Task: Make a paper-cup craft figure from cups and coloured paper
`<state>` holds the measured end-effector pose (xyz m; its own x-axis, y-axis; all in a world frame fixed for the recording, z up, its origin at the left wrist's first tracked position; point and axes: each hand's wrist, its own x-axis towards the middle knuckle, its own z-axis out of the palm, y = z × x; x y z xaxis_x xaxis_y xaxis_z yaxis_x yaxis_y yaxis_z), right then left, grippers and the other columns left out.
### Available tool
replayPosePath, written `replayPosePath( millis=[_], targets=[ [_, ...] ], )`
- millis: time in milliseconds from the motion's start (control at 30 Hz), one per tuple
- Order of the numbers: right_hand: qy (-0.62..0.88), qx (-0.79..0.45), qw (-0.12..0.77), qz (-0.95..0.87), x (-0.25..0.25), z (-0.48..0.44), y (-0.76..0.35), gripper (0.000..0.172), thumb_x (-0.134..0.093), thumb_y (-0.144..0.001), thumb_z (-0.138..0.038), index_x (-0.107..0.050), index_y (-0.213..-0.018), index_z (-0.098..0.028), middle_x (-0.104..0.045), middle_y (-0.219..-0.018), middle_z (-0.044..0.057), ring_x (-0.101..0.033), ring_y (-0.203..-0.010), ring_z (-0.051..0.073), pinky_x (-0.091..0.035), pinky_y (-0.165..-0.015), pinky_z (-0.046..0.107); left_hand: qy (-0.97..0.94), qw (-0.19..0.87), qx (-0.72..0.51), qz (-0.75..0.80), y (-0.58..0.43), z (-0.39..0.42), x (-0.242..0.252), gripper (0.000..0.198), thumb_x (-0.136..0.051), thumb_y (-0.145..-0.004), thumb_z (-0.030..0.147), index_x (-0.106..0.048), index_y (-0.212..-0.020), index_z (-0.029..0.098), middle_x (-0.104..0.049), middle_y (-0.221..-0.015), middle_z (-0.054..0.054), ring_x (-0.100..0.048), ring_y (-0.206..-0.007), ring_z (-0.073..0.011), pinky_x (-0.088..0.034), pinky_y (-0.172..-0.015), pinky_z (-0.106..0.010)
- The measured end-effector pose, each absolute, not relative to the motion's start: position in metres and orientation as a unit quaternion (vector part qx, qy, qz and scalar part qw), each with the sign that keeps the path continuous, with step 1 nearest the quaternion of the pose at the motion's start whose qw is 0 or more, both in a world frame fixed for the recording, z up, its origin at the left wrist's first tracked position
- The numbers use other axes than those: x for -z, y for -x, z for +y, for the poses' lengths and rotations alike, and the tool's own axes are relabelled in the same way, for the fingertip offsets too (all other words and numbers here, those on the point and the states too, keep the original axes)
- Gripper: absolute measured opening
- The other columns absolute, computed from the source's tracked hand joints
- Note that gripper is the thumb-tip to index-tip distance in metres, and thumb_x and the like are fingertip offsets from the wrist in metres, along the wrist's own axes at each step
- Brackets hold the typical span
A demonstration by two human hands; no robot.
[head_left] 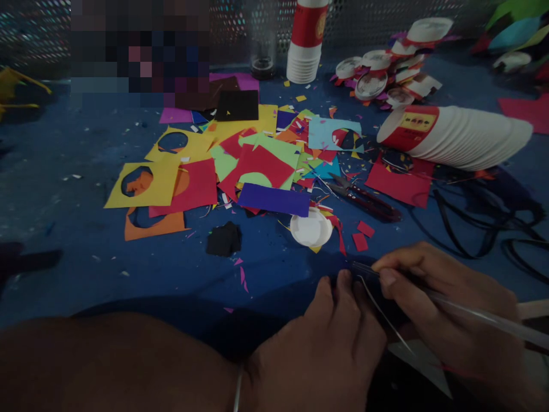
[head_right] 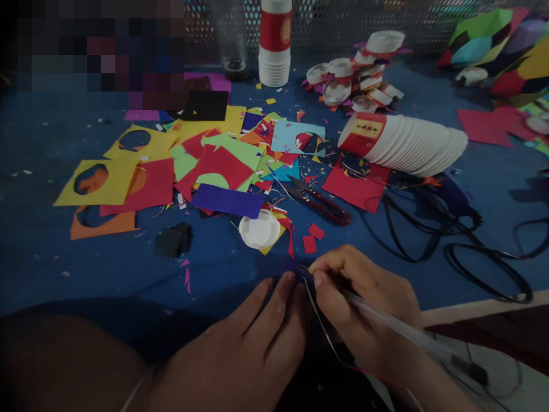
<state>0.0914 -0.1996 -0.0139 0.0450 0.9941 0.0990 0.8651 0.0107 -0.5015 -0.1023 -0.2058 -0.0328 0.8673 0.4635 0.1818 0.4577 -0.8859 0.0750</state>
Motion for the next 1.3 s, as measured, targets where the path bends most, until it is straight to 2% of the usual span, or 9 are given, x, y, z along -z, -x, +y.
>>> replayPosePath(
  millis=[167, 633, 1067, 1300],
  targets=[
    [0.692, -0.145, 0.204, -0.677, 0.0136, -0.2000, -0.0923, 0.029, -0.048, -0.096, -0.039, -0.069, -0.079, -0.030, -0.071, -0.067, -0.001, -0.067, -0.055, 0.019, -0.051, -0.054, 0.029, -0.969, 0.008, -0.094, 0.227, 0.1020, -0.2052, 0.0338, 0.048, -0.032, -0.106, 0.015, -0.059, -0.143, 0.001, -0.068, -0.140, -0.022, -0.070, -0.126, -0.0310, -0.062, -0.095, -0.035],
    [0.688, -0.134, 0.209, -0.682, 0.0128, -0.1993, -0.0881, 0.026, -0.049, -0.095, -0.035, -0.068, -0.078, -0.029, -0.072, -0.067, -0.001, -0.067, -0.055, 0.018, -0.052, -0.056, 0.027, -0.967, -0.008, -0.109, 0.231, 0.1024, -0.2060, 0.0336, 0.048, -0.033, -0.105, 0.016, -0.060, -0.143, 0.002, -0.070, -0.139, -0.020, -0.071, -0.125, -0.0285, -0.061, -0.098, -0.033],
    [0.682, -0.154, 0.215, -0.682, 0.0152, -0.1988, -0.0931, 0.027, -0.050, -0.094, -0.035, -0.070, -0.077, -0.032, -0.071, -0.067, -0.002, -0.067, -0.054, 0.018, -0.052, -0.054, 0.028, -0.969, -0.014, -0.100, 0.224, 0.1034, -0.2062, 0.0352, 0.049, -0.033, -0.105, 0.016, -0.057, -0.145, 0.000, -0.068, -0.142, -0.021, -0.069, -0.128, -0.0287, -0.060, -0.100, -0.033],
    [0.682, -0.150, 0.225, -0.680, 0.0141, -0.2001, -0.0893, 0.025, -0.050, -0.093, -0.032, -0.069, -0.077, -0.029, -0.071, -0.067, -0.002, -0.066, -0.055, 0.017, -0.052, -0.056, 0.027, -0.972, -0.009, -0.087, 0.217, 0.1025, -0.2067, 0.0335, 0.049, -0.032, -0.106, 0.016, -0.056, -0.146, -0.001, -0.067, -0.142, -0.022, -0.068, -0.129, -0.0297, -0.060, -0.101, -0.035]
  ],
)
